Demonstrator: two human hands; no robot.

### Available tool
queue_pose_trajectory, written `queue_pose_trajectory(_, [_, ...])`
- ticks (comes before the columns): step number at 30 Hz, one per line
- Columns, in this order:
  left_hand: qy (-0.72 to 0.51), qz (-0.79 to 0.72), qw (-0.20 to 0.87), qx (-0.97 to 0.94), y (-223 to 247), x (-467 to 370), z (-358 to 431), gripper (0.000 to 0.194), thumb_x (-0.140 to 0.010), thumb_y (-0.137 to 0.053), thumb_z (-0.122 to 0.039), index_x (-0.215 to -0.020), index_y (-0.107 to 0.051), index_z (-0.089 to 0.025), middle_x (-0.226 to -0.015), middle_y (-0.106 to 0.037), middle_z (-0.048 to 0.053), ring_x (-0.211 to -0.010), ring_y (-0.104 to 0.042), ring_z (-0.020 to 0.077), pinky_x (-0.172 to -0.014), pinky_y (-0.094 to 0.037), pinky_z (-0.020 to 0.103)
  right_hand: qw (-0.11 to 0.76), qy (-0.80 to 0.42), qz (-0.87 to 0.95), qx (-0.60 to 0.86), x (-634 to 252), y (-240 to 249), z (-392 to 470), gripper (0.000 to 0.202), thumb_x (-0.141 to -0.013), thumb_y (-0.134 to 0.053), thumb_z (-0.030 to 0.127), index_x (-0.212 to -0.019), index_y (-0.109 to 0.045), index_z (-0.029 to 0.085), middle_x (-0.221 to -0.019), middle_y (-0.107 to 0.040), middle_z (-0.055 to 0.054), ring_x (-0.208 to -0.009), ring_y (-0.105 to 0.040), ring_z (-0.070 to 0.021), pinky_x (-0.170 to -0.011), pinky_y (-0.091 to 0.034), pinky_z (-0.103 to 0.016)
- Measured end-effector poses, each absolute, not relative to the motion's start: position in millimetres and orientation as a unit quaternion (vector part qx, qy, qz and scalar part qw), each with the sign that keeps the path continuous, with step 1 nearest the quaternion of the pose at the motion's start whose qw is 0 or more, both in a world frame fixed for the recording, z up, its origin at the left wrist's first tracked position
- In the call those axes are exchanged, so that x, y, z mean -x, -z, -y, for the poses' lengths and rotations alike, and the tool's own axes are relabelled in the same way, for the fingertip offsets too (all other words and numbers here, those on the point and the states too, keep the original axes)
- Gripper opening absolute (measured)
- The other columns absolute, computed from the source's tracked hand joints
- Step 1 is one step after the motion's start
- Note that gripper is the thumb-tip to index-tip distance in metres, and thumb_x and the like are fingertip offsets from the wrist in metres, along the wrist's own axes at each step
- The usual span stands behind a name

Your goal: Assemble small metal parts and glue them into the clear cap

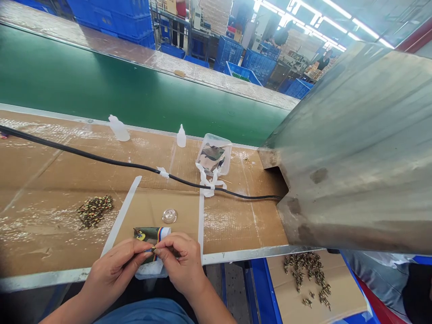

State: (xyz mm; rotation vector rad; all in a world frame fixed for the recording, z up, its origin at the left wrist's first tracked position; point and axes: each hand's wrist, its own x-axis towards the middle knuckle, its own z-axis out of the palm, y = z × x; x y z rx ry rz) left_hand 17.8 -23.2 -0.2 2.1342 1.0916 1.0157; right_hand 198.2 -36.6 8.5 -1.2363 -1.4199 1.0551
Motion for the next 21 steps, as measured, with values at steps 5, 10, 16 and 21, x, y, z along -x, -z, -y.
queue_pose_trajectory(5, [-0.377, -0.412, 0.268, -0.785, -2.8, -20.2, 21.5, 0.013, -0.094, -0.052, -0.023, -0.096, -0.065, -0.023, -0.078, -0.071, 0.000, -0.071, -0.068, 0.0161, -0.067, -0.055, 0.024, 0.472, -0.435, 0.576, 0.507, -198.2, -8.1, 35.9, 0.008, -0.084, -0.066, 0.024, -0.081, -0.074, 0.023, -0.077, -0.069, -0.003, -0.075, -0.063, -0.0167, -0.068, -0.048, -0.026])
queue_pose_trajectory(10, [-0.385, -0.408, 0.278, -0.780, -3.9, -19.9, 21.0, 0.012, -0.094, -0.052, -0.022, -0.098, -0.064, -0.023, -0.078, -0.071, 0.000, -0.070, -0.068, 0.0151, -0.066, -0.055, 0.022, 0.485, -0.511, 0.507, 0.497, -196.4, -7.3, 35.7, 0.009, -0.082, -0.068, 0.028, -0.081, -0.072, 0.020, -0.077, -0.064, -0.003, -0.064, -0.062, -0.0136, -0.058, -0.050, -0.024])
queue_pose_trajectory(16, [-0.379, -0.404, 0.289, -0.781, -2.1, -19.6, 20.2, 0.013, -0.094, -0.053, -0.023, -0.101, -0.064, -0.024, -0.080, -0.072, -0.001, -0.072, -0.068, 0.0142, -0.068, -0.054, 0.022, 0.488, -0.579, 0.445, 0.478, -195.3, -5.8, 34.8, 0.012, -0.081, -0.070, 0.029, -0.081, -0.069, 0.018, -0.072, -0.061, 0.000, -0.059, -0.063, -0.0117, -0.056, -0.051, -0.021])
queue_pose_trajectory(21, [-0.378, -0.416, 0.283, -0.778, 2.0, -18.6, 22.0, 0.014, -0.093, -0.056, -0.026, -0.104, -0.064, -0.024, -0.083, -0.072, -0.001, -0.075, -0.069, 0.0146, -0.070, -0.054, 0.022, 0.482, -0.598, 0.438, 0.467, -196.3, -4.8, 35.3, 0.012, -0.082, -0.070, 0.029, -0.082, -0.067, 0.017, -0.070, -0.062, 0.000, -0.060, -0.063, -0.0113, -0.059, -0.052, -0.021])
